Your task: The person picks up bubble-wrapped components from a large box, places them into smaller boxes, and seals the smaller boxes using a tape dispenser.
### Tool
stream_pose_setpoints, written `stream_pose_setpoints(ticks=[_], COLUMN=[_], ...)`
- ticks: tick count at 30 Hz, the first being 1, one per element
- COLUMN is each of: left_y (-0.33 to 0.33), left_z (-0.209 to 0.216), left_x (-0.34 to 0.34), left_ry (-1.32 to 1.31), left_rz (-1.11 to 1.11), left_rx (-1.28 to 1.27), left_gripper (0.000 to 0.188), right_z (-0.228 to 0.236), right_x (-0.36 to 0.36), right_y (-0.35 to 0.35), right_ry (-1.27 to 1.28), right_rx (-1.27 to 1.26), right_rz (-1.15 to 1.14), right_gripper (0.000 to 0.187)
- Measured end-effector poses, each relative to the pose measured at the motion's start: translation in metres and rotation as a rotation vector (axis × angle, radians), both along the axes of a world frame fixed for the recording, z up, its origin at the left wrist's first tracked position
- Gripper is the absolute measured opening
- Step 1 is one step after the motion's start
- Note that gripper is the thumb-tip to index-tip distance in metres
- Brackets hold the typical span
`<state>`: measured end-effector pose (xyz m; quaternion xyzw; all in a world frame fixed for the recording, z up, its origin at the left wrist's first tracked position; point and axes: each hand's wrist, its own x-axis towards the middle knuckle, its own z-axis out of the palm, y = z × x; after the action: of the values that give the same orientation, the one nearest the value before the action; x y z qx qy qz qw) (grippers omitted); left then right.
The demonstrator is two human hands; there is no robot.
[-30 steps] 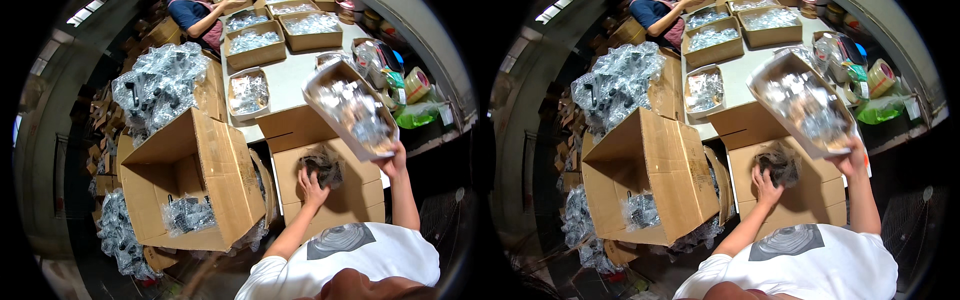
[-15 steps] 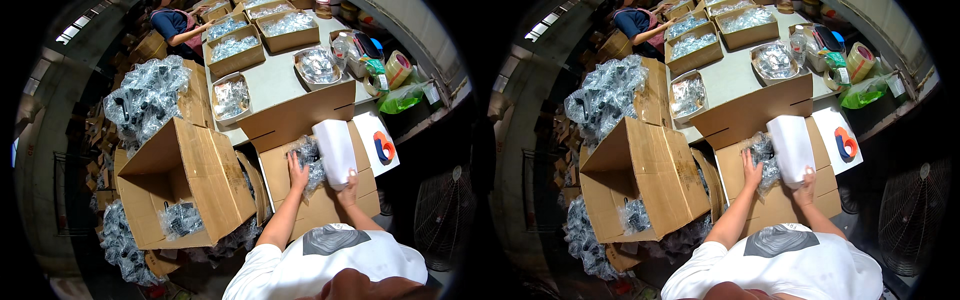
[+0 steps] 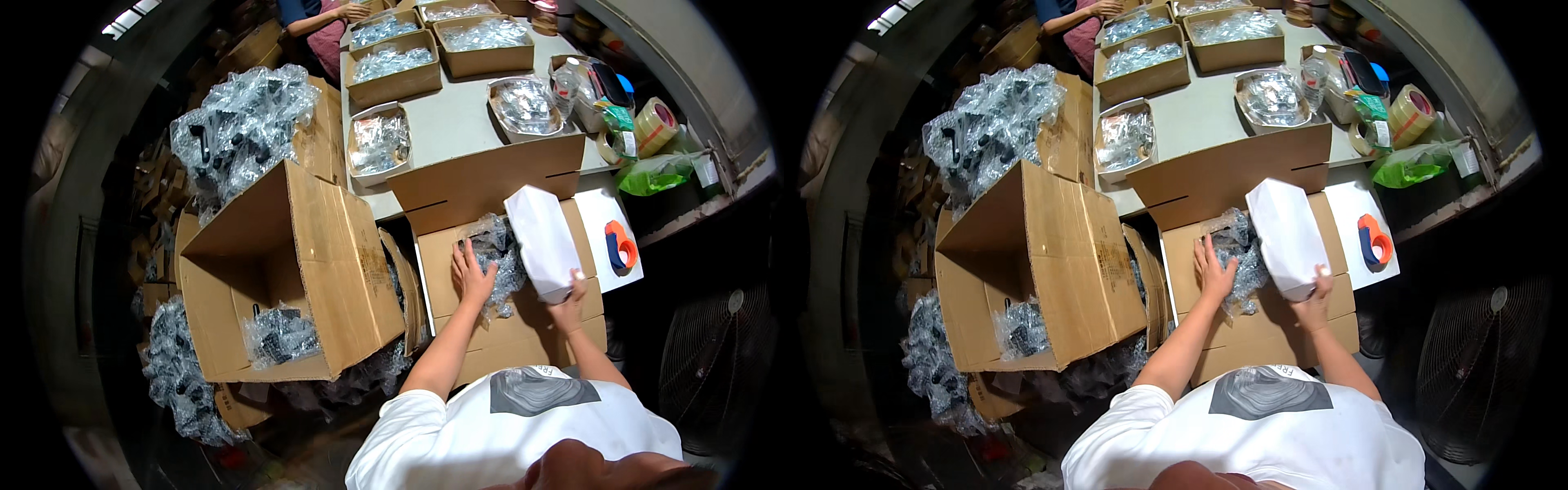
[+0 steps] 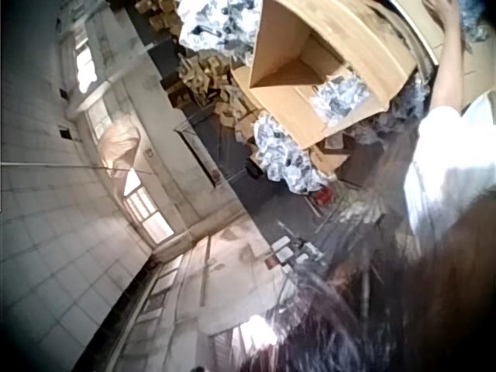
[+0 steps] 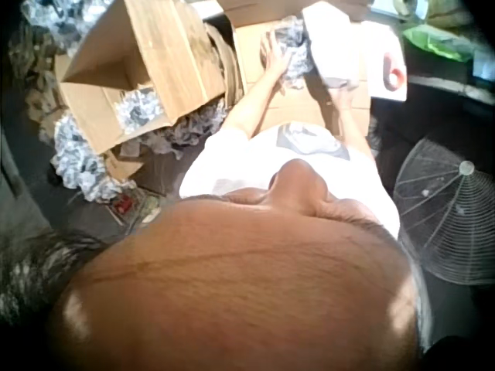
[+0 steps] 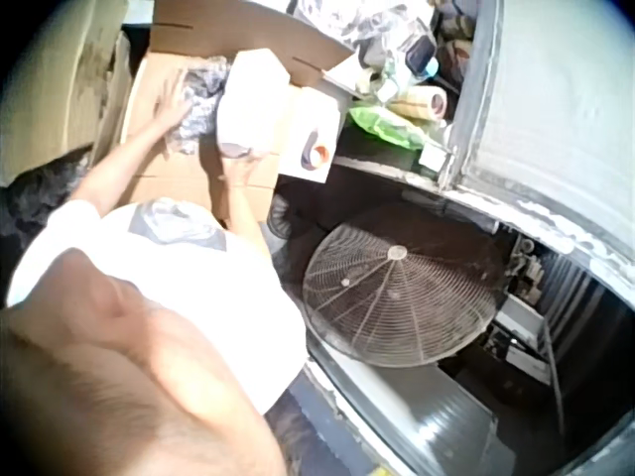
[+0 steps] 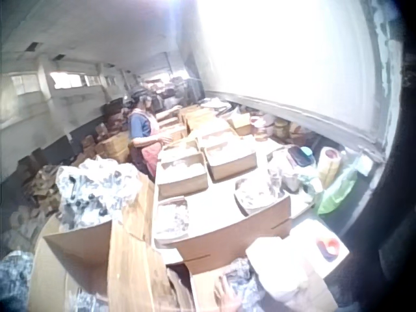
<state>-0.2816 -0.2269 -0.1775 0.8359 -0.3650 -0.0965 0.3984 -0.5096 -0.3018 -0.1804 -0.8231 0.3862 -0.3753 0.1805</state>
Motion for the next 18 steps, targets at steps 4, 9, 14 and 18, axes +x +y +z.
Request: stream_pose_setpoints(ticks=[4,9,14,18], left_y=[0.051,0.114,0.116,0.114], left_z=[0.003,-0.026,-0.049,-0.063], left_x=[-0.055,-0.118,-0.13,-0.136], left_ry=[-0.242,-0.311,-0.353,-0.463], left_rz=[-0.356,-1.031,-1.043,-1.109], left_rx=[0.019,0.275,0.258,0.252], left_gripper=[0.063,0.047,0.048,0.05], right_z=[0.007,0.01,0.001,0.018], right_x=[-0.026,-0.036,-0.052,-0.067], right_y=[-0.038,-0.054,-0.051,-0.065], right_ry=[-0.278,-0.363,-0.295,-0.348], right_rx=[0.47,0.555,0.335,0.092], right_rz=[-0.255,-0.401,-0.257,-0.222], right_gripper=[0.08,0.078,0.079,0.073])
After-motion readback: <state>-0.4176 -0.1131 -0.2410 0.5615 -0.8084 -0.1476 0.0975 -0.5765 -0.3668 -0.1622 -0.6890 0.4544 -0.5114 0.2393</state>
